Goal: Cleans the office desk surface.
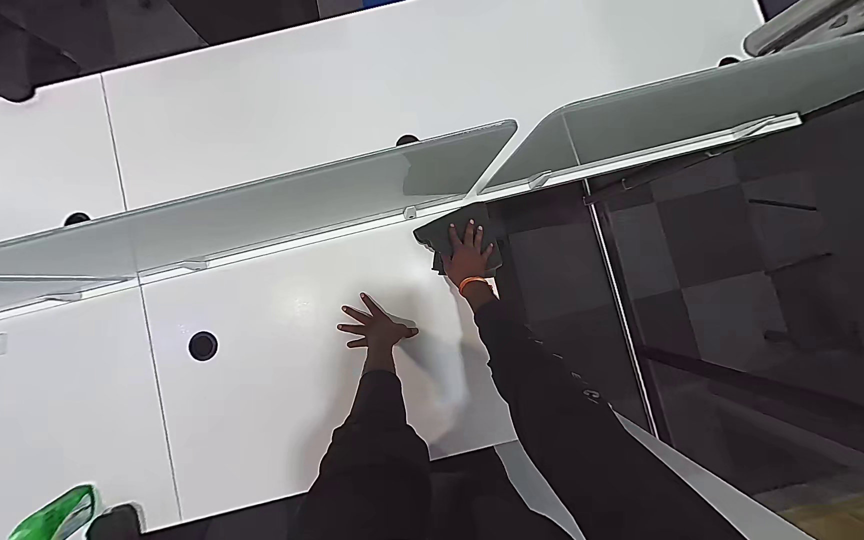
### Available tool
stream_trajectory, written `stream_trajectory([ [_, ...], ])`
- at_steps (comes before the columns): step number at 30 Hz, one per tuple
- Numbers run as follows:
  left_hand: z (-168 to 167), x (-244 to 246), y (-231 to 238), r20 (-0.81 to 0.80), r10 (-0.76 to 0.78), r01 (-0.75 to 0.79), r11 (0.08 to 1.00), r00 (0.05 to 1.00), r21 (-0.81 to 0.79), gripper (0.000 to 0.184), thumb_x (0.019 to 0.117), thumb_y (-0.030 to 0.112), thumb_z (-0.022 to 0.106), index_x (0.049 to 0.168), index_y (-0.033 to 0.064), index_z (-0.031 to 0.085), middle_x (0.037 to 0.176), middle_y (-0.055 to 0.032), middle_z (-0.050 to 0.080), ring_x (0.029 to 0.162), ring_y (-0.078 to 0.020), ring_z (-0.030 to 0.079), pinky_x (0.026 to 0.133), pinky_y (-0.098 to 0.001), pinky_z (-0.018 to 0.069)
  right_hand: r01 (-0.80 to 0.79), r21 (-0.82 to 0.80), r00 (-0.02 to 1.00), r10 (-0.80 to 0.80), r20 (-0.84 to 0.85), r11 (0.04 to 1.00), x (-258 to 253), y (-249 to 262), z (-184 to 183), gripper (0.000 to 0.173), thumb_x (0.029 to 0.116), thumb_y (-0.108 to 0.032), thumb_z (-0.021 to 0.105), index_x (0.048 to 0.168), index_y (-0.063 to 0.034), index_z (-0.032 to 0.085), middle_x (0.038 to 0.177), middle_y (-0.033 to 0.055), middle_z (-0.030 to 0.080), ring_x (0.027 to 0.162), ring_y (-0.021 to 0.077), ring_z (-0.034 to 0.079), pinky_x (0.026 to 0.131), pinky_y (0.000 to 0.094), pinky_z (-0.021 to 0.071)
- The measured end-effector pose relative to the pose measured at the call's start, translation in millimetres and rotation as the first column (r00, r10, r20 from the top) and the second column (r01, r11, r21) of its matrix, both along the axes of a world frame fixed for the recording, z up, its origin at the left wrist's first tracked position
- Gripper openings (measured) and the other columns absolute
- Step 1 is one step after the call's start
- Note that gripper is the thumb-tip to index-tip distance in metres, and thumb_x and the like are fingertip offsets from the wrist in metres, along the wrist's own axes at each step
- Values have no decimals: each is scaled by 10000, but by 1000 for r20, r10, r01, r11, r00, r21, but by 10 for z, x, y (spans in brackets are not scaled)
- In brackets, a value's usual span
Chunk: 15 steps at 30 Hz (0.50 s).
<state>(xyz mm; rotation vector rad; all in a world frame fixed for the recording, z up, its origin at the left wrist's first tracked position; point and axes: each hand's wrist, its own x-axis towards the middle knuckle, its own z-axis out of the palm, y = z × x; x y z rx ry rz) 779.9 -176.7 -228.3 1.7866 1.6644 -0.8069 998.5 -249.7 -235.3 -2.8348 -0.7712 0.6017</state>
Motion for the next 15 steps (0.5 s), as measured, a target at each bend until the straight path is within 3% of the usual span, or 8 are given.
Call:
stream_trajectory([
  [5, 27, 13, 13, 5, 7, -7, 1000, 1000, -7, 1713, 399, 532, 992, 1638, 280, -163, 1598, -251, -395, 1455, -654, -196, 925, -914, 273, -52, 81, 999, 53, -10, 995, 125, 41, 126, 703, 987, -331, 656, 1616, -256, 352, 1728, 156, 125, 1579, 455, 86, 1112, 837, 187],
  [11, 43, 12, 25, -5, -5, 4, 1000, 1000, -9, 1688, 416, 547, 979, 1643, 274, -147, 1610, -251, -374, 1459, -652, -187, 937, -906, 275, -71, -73, 995, 66, -73, 995, 459, 396, 46, 766, 950, -398, 627, 1635, -301, 298, 1729, 164, 108, 1579, 460, 63, 1136, 817, 137],
  [15, 27, 9, 25, 0, -13, 13, 1000, 1000, -7, 1690, 412, 557, 975, 1643, 268, -147, 1616, -261, -356, 1462, -652, -174, 948, -909, 259, -253, -78, 964, 245, -102, 964, 410, 465, 66, 830, 896, -313, 709, 1626, -330, 315, 1734, 126, 125, 1574, 476, 65, 1119, 842, 135],
])
